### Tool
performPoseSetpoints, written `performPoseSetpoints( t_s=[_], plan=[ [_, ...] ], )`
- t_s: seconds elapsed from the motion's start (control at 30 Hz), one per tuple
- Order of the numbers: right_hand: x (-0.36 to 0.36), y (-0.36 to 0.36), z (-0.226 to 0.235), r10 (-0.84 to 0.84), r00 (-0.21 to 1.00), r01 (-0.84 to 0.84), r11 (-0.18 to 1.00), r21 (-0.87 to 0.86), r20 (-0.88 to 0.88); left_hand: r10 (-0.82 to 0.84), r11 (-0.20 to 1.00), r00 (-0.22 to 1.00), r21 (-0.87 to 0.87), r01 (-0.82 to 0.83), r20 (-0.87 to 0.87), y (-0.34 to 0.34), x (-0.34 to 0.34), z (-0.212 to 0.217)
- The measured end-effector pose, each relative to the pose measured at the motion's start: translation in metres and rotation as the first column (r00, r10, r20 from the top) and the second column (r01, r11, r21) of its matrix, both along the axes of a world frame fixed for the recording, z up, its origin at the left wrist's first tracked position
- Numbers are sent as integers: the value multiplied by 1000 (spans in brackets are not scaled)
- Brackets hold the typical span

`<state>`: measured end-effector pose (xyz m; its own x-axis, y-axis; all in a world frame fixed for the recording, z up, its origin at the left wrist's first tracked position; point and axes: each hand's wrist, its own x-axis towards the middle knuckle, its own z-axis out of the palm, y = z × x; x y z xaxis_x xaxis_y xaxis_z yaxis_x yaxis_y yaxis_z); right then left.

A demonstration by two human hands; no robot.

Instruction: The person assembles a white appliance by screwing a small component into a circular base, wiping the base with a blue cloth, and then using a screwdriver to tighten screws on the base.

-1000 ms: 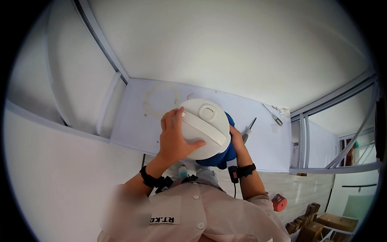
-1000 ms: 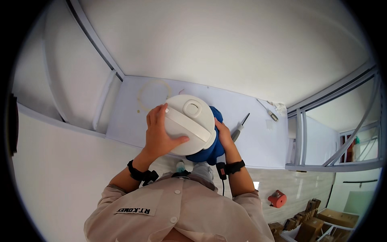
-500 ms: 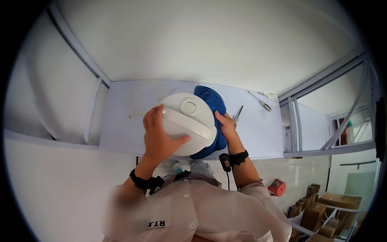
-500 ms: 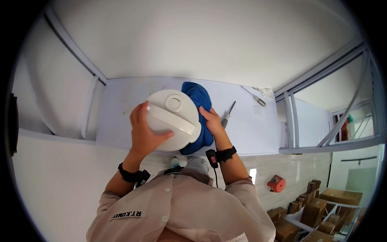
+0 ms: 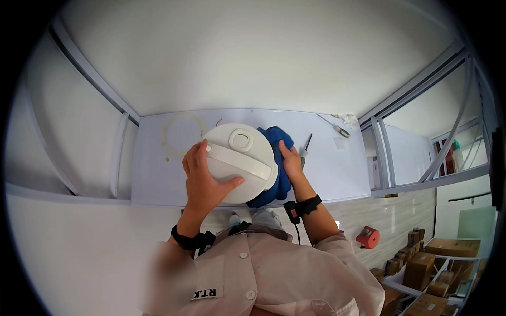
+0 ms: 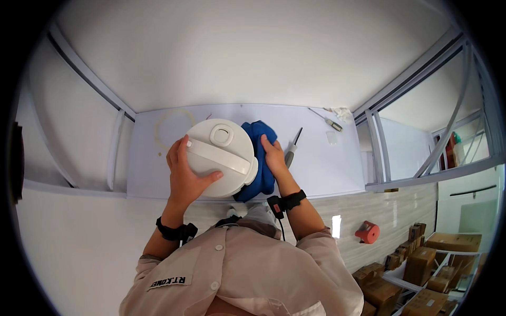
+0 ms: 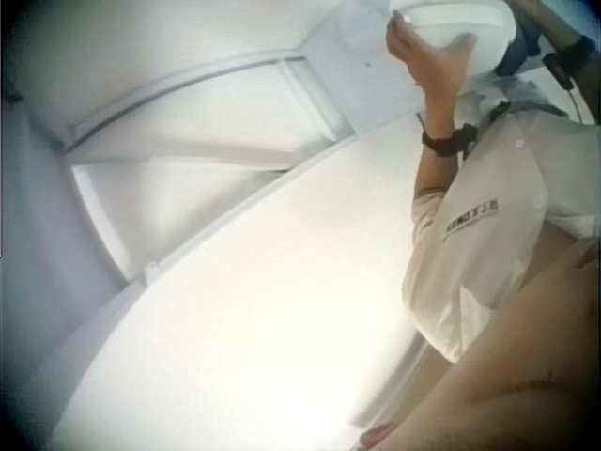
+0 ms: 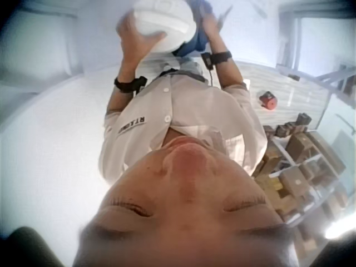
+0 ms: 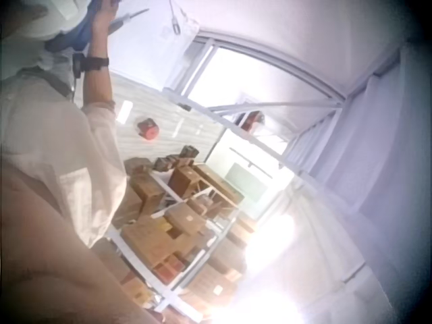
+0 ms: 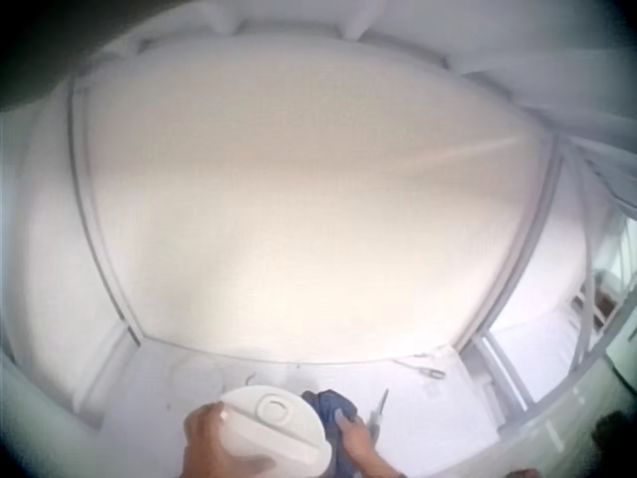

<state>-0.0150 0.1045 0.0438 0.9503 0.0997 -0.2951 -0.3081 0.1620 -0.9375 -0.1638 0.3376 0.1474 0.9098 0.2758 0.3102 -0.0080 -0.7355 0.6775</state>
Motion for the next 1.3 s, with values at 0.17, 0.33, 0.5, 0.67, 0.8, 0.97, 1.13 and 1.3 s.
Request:
performPoseSetpoints(
  t_s=[0.17,0.33,0.5,0.67,0.8,0.97,1.13,1.3],
  plan=[
    [-16,-25,43,-105,974,61,975,215,202,-3,1000,1000,7,3,0,1,-2,-1],
    [-55,-35,108,-78,850,-40,977,212,521,-22,999,997,39,19,70,9,-3,-10],
    [-93,-37,130,-44,740,-140,966,218,671,51,961,978,256,-103,203,1,-6,10],
    [-119,-37,119,2,759,-211,947,243,651,-329,940,884,206,273,331,-3,-4,22],
    [-140,-54,100,18,812,-330,838,435,583,-540,831,776,62,553,327,-26,-6,42],
    [-159,-83,98,82,870,-430,608,667,486,-675,634,662,-204,746,325,-51,-6,39],
    [-166,-91,121,36,857,-433,590,681,513,-778,382,610,-658,649,151,-73,-3,23],
    [-163,-142,111,-57,875,-216,844,492,481,-852,322,524,-799,507,-11,-91,-2,34]
  ],
)
